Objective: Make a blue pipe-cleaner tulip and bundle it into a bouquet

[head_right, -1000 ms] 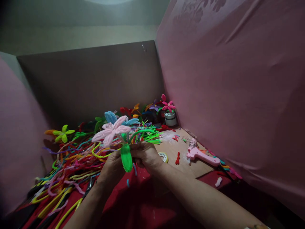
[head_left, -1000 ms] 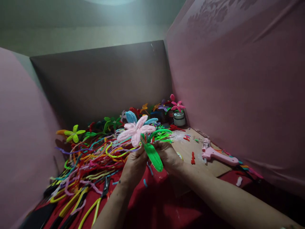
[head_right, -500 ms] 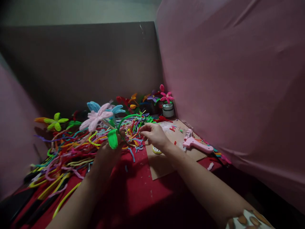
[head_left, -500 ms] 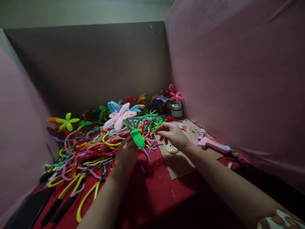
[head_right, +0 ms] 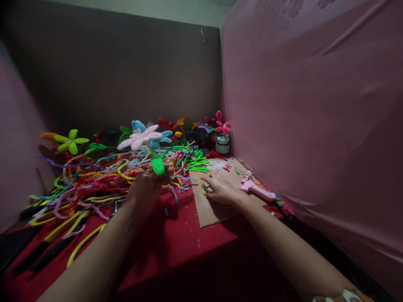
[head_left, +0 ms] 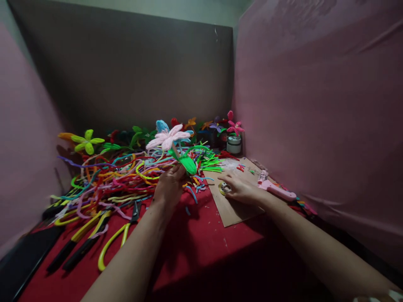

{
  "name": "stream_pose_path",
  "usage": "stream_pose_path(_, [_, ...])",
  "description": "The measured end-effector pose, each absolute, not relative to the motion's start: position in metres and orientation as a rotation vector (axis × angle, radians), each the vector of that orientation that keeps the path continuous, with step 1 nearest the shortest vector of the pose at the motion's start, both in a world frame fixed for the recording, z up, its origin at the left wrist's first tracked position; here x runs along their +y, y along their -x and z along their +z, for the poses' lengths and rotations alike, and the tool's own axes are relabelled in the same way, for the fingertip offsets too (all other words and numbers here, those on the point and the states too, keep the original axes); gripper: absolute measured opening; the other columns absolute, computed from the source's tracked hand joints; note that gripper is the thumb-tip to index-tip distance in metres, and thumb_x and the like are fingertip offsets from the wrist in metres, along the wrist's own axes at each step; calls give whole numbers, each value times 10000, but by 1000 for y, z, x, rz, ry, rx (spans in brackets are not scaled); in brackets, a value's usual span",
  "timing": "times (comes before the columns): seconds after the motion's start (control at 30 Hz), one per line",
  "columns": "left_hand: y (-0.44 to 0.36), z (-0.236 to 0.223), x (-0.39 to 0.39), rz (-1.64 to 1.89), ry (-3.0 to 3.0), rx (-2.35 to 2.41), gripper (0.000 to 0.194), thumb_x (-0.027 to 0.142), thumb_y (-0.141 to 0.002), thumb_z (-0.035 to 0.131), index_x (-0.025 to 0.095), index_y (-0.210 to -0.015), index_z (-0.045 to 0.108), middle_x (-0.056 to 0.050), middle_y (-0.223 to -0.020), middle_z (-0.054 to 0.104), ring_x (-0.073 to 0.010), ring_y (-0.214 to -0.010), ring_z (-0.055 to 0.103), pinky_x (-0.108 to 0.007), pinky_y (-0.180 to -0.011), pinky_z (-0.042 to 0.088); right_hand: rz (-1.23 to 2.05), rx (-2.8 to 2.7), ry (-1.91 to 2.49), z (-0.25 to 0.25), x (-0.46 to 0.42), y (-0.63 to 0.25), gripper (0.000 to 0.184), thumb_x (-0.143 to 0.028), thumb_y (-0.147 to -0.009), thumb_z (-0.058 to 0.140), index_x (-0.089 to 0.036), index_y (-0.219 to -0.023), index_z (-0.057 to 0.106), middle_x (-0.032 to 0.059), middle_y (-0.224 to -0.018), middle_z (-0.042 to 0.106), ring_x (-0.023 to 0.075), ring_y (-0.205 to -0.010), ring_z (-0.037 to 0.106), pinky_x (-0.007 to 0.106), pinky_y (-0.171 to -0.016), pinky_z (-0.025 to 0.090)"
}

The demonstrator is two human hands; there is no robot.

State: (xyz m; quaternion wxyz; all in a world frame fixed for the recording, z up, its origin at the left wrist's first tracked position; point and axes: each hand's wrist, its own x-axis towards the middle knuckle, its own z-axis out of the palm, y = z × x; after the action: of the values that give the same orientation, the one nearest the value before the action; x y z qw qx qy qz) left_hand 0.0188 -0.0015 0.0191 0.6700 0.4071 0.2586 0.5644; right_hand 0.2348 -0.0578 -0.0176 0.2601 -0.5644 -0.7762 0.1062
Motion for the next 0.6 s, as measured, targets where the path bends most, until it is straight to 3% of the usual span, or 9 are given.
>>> stream_pose_path(0.13, [-16, 15, 6, 1240, -935, 549, 73, 154, -693, 613, 115, -746, 644, -37, -641, 646, -148, -572, 610, -273, -562, 505, 629, -1783, 1430, -4, -63, -234, 624, -165, -631, 628, -190, -1238, 483, 94, -1084, 546, 219, -960, 509, 374, -825, 410])
stream_pose_path(0.3, [-11, 14, 10, 1248, -797, 465, 57, 125, -735, 578, 106, -717, 628, -59, -681, 658, -138, -636, 628, -254, -617, 517, 1260, -1403, 849, 9, -64, -219, 586, -117, -597, 651, -219, -1160, 524, 65, -1068, 565, 182, -939, 532, 344, -772, 470])
stream_pose_path(0.43, [-8, 17, 12, 1232, -736, 440, 85, 132, -755, 555, 110, -699, 616, -57, -635, 647, -139, -572, 613, -254, -546, 510, 1462, -1243, 576, 17, -57, -203, 509, -116, -616, 576, -190, -1119, 547, 61, -997, 600, 188, -858, 572, 403, -766, 488])
stream_pose_path(0.6, [-3, 18, 16, 1231, -694, 362, 121, 118, -767, 544, 122, -666, 610, -39, -623, 640, -123, -570, 615, -232, -549, 508, 1628, -1085, 449, 27, -43, -188, 444, -156, -653, 457, -181, -1090, 529, 64, -1012, 618, 211, -910, 576, 479, -818, 464])
